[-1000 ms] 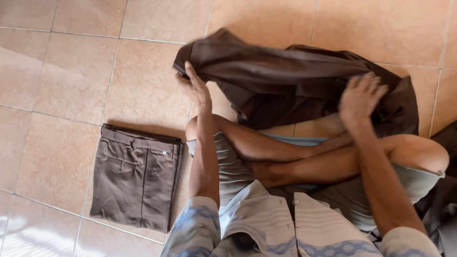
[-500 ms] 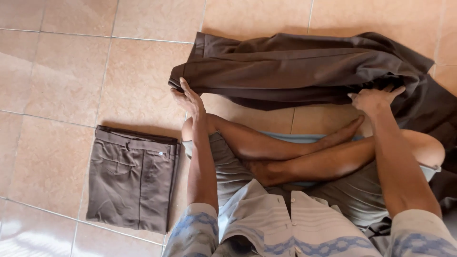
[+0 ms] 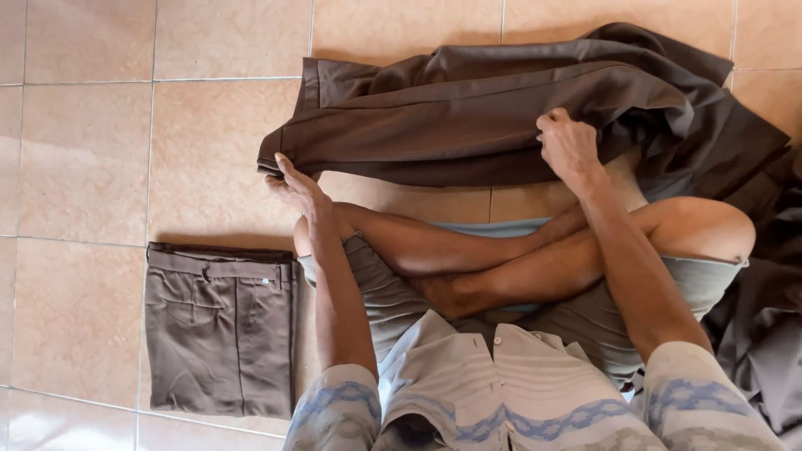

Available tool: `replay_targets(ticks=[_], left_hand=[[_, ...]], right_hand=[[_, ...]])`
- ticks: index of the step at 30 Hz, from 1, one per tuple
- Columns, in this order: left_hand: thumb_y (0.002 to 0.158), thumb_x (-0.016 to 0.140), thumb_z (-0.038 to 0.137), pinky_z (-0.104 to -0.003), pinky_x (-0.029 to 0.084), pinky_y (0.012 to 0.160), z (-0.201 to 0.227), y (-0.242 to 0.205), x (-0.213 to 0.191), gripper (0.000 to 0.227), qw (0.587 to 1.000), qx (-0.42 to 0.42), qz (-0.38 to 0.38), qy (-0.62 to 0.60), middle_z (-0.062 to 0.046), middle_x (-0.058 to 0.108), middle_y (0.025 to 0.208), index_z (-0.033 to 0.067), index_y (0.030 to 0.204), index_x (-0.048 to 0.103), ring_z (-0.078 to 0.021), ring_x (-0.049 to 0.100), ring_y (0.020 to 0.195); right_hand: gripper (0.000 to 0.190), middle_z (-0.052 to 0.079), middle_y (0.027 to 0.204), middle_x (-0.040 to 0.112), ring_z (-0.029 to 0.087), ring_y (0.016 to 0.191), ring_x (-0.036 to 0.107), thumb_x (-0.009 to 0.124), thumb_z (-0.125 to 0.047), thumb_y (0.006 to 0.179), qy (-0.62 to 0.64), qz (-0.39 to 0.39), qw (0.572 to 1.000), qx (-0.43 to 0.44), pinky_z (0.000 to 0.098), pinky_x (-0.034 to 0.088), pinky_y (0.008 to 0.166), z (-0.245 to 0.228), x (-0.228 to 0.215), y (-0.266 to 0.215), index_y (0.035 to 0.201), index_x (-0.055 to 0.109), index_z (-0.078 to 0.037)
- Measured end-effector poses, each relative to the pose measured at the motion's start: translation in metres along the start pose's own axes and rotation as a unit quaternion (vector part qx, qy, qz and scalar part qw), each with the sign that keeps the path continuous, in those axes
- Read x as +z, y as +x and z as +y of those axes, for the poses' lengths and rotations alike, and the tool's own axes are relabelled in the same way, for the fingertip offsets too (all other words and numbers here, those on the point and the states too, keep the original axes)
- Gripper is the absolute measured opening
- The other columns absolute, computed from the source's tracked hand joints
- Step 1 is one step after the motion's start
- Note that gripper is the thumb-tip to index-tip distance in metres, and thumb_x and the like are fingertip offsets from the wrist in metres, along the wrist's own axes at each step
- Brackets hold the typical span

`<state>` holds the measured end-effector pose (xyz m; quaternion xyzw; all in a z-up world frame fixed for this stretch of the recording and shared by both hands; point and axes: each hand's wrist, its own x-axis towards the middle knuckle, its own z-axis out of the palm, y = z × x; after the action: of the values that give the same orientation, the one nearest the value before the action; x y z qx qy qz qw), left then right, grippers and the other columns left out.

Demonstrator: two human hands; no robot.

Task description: A person sitting on the floor is folding brown pants into neat rectangles.

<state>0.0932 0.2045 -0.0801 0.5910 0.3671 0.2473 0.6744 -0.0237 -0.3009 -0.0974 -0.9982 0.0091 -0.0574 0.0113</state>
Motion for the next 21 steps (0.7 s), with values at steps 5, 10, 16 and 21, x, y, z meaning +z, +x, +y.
replay_targets(ticks=[5, 10, 16, 21], left_hand=[[0.098, 0.073, 0.044, -0.058, 0.069, 0.071, -0.020, 0.015, -0.003, 0.073, 1.000, -0.008, -0.006, -0.027, -0.036, 0.044, 0.141, 0.0077, 0.151, 0.039, -0.0510, 0.061, 0.118], [0.097, 0.072, 0.046, -0.055, 0.070, 0.068, -0.004, 0.008, 0.008, 0.077, 1.000, 0.000, -0.002, -0.019, -0.036, 0.041, 0.144, 0.0063, 0.153, 0.037, -0.0499, 0.059, 0.122], [0.095, 0.073, 0.044, -0.056, 0.069, 0.063, -0.003, 0.000, 0.006, 0.070, 0.999, -0.005, 0.033, -0.023, -0.038, 0.048, 0.134, 0.0031, 0.144, 0.045, -0.0542, 0.060, 0.115], [0.094, 0.072, 0.041, -0.059, 0.067, 0.063, 0.011, -0.009, 0.012, 0.068, 0.998, -0.013, 0.051, -0.035, -0.041, 0.049, 0.131, 0.0010, 0.143, 0.047, -0.0571, 0.060, 0.113]], right_hand=[[0.017, 0.001, 0.114, 0.061, 0.029, 0.073, 0.076, 0.066, -0.002, 0.101, 0.101, 0.353, 0.930, -0.002, 0.0375, 0.066, 0.065, -0.023, -0.127, 0.003, 0.103, 0.055, -0.015], [0.038, 0.006, 0.103, 0.064, 0.022, 0.068, 0.071, 0.074, -0.019, 0.076, -0.148, 0.064, 0.984, -0.075, 0.0363, 0.059, 0.057, 0.008, -0.009, -0.034, 0.112, 0.064, -0.012], [0.038, 0.010, 0.107, 0.066, 0.032, 0.070, 0.076, 0.076, -0.018, 0.081, -0.054, -0.091, 0.981, -0.162, 0.0445, 0.061, 0.064, -0.027, -0.011, -0.047, 0.117, 0.064, -0.011], [0.041, 0.005, 0.101, 0.070, 0.025, 0.071, 0.077, 0.078, -0.021, 0.080, -0.090, -0.027, 0.975, -0.200, 0.0375, 0.062, 0.063, -0.036, 0.005, -0.032, 0.117, 0.062, -0.017]])
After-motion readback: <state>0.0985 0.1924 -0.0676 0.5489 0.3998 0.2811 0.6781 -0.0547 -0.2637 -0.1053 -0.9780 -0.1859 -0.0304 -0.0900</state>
